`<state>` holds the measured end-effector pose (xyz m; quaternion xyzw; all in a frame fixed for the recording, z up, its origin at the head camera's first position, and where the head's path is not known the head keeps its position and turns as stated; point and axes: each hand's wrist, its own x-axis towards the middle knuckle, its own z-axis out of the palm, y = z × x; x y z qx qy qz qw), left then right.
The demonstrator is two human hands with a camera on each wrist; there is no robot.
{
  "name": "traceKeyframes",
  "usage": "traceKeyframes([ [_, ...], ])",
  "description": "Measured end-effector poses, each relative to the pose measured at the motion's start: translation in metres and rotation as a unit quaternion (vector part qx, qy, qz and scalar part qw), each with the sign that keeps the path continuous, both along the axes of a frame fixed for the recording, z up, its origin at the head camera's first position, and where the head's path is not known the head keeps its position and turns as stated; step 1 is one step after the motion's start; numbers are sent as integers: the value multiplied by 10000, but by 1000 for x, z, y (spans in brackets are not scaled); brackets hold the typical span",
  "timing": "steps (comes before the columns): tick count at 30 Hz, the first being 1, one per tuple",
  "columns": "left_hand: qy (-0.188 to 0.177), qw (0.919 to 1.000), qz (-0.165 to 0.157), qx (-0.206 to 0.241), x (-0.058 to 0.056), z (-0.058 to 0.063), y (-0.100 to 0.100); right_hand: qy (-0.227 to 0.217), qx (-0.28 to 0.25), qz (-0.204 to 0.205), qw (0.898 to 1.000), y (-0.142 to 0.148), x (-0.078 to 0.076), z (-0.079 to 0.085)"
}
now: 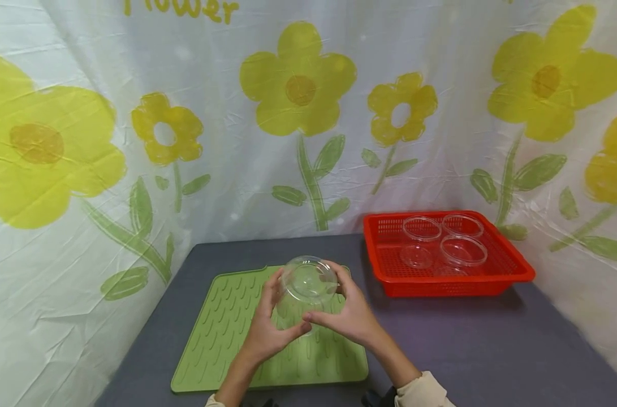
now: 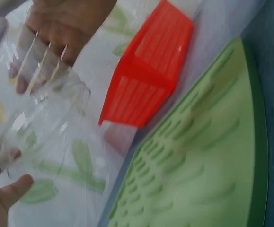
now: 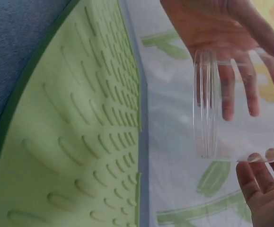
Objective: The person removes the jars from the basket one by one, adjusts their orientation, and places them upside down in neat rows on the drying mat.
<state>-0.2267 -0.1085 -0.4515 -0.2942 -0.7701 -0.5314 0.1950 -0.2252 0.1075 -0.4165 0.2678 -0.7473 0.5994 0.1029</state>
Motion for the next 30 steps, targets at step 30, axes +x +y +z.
traceKeyframes([
  [30,-3063,8687,2959,-2531,-20,-41,-140,-650,322,-1051,9918,-82,-56,-13],
])
